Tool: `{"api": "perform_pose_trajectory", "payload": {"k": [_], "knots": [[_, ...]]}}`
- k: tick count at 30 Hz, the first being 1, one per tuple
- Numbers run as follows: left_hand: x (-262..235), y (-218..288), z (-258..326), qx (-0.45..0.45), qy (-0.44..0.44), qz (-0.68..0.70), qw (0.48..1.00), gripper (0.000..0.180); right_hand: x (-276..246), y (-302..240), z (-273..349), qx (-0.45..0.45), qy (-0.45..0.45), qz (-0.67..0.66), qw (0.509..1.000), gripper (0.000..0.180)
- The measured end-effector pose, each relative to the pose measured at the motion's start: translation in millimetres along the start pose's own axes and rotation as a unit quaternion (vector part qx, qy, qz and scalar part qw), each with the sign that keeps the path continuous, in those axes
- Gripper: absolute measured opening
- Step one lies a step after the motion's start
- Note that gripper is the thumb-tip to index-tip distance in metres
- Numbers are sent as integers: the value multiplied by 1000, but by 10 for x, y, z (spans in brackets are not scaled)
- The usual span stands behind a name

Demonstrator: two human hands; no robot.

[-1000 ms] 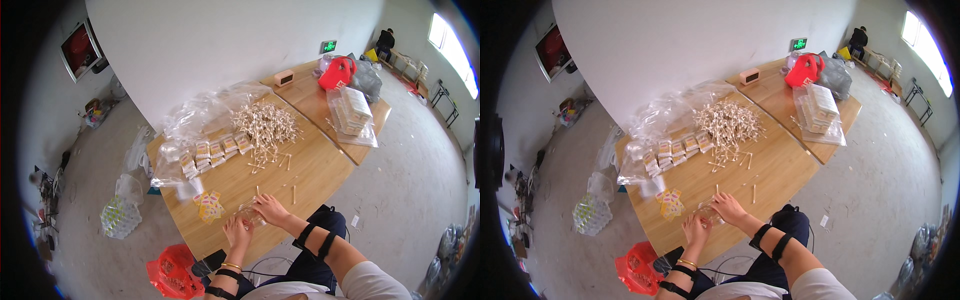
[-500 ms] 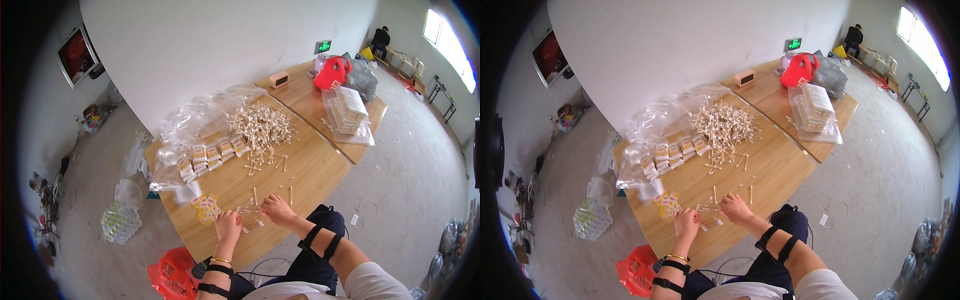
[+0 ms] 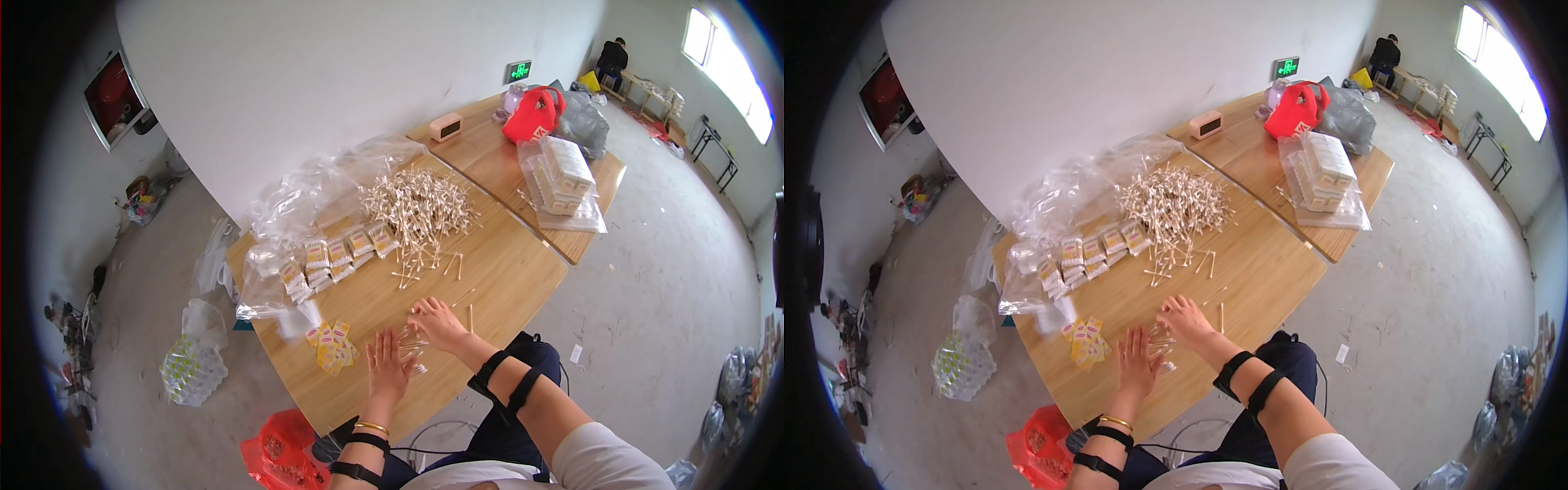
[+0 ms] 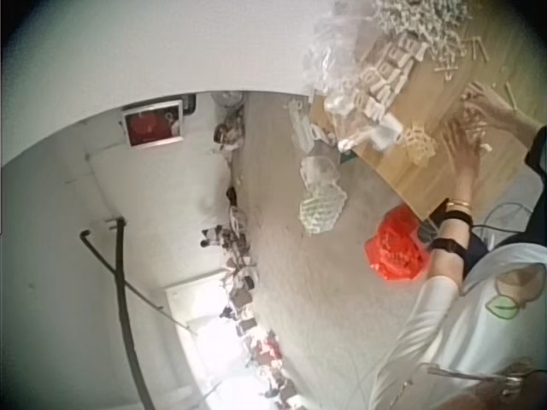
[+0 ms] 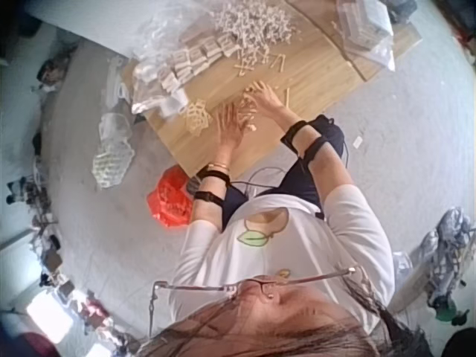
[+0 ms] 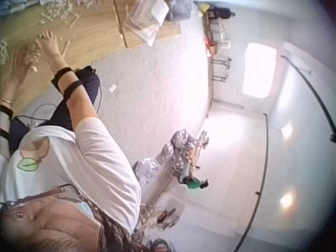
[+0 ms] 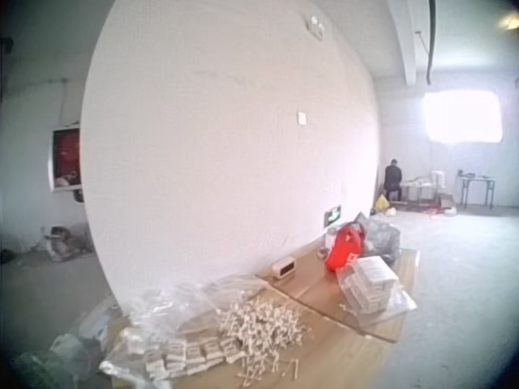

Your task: Assembling small plastic applicator sticks into clear tubes.

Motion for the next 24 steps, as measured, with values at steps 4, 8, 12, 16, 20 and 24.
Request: {"api": "perform_pose_trajectory", "payload": {"k": [4, 8, 12, 16, 20, 24], "knots": [[35, 185, 139, 27, -47, -18, 998, 81, -129, 283, 51, 52, -45, 37, 997, 6], [2, 238, 274, 35, -77, 35, 996, 82, -31, 392, 55, 95, -8, 28, 995, 5], [108, 232, 390, 37, -62, -27, 997, 85, 357, 34, -22, 120, -31, -8, 992, 7], [101, 260, 314, 8, -45, -43, 998, 89, 330, -205, 73, 80, -15, -45, 996, 10], [103, 231, 256, 0, -39, -59, 998, 89, -233, 286, 287, 114, 65, -16, 991, 16], [94, 258, 204, 5, -60, -93, 994, 89, -720, 662, 621, 75, 47, 76, 993, 20]]}}
Point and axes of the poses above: each hand's wrist, its own z-axis away from the middle knuckle, its own x-axis out of the palm, y = z × x, the point moved 4 cm from there along -z, towards the middle knuckle, and after that the axes turned 1 degree about y, right-handed, at the moved point
